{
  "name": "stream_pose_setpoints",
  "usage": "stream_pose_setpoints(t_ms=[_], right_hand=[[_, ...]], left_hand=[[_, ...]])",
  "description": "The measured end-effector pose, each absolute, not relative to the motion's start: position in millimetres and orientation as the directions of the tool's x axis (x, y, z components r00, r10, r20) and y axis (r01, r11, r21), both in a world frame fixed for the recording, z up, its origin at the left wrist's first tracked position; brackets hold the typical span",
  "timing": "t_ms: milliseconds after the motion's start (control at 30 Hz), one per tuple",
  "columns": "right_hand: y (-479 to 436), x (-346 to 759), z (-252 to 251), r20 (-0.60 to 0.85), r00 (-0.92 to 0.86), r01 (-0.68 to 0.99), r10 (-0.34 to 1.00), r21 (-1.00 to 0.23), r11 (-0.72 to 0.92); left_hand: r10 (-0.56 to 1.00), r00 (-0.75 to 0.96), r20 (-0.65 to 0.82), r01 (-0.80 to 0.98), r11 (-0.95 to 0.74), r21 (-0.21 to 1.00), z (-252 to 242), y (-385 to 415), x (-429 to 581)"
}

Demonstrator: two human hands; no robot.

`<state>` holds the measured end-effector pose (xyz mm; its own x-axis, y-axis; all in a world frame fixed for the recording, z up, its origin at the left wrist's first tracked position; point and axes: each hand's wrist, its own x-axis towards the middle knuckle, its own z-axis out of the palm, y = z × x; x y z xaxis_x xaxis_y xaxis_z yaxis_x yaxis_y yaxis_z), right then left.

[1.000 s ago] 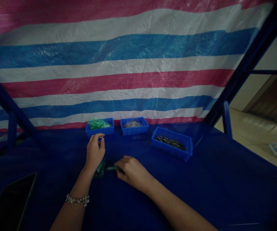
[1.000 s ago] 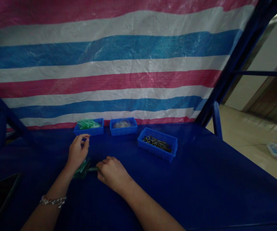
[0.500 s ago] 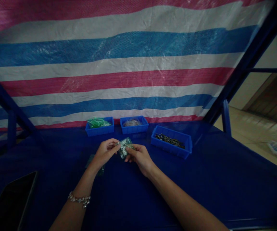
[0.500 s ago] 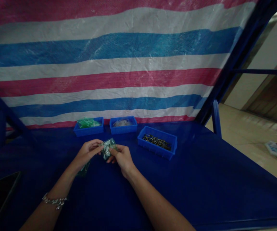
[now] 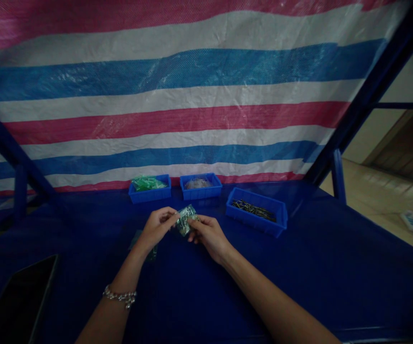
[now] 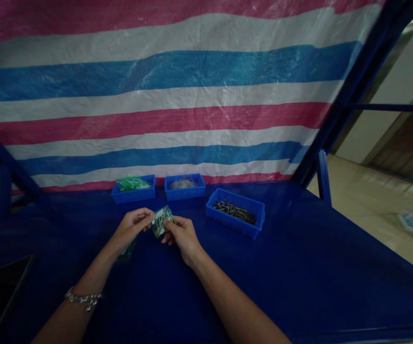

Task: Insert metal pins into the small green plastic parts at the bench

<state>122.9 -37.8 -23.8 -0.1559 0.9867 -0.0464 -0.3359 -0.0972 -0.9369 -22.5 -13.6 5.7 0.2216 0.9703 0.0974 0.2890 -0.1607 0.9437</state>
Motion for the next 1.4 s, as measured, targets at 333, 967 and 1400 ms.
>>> stream_pose_setpoints(t_ms=[333, 967, 1400], right_hand=[[-38, 122, -24, -0.025, -0.15, -0.331, 0.988, -0.941, -0.074], [-36, 124, -25, 0.145, -0.163, -0.273, 0.976, -0.957, 0.097], [-38, 119, -24, 0.034, -0.129, -0.282, 0.991, -0.959, -0.004]], left_hand=[[0.986, 0.148, 0.078, 0.265, -0.116, 0.957, 7, -8, -36], [0.91, 0.412, -0.037, 0.29, -0.093, 0.953, 13, -17, -33], [0.953, 0.303, -0.002, 0.284, -0.088, 0.955, 7, -10, -37]])
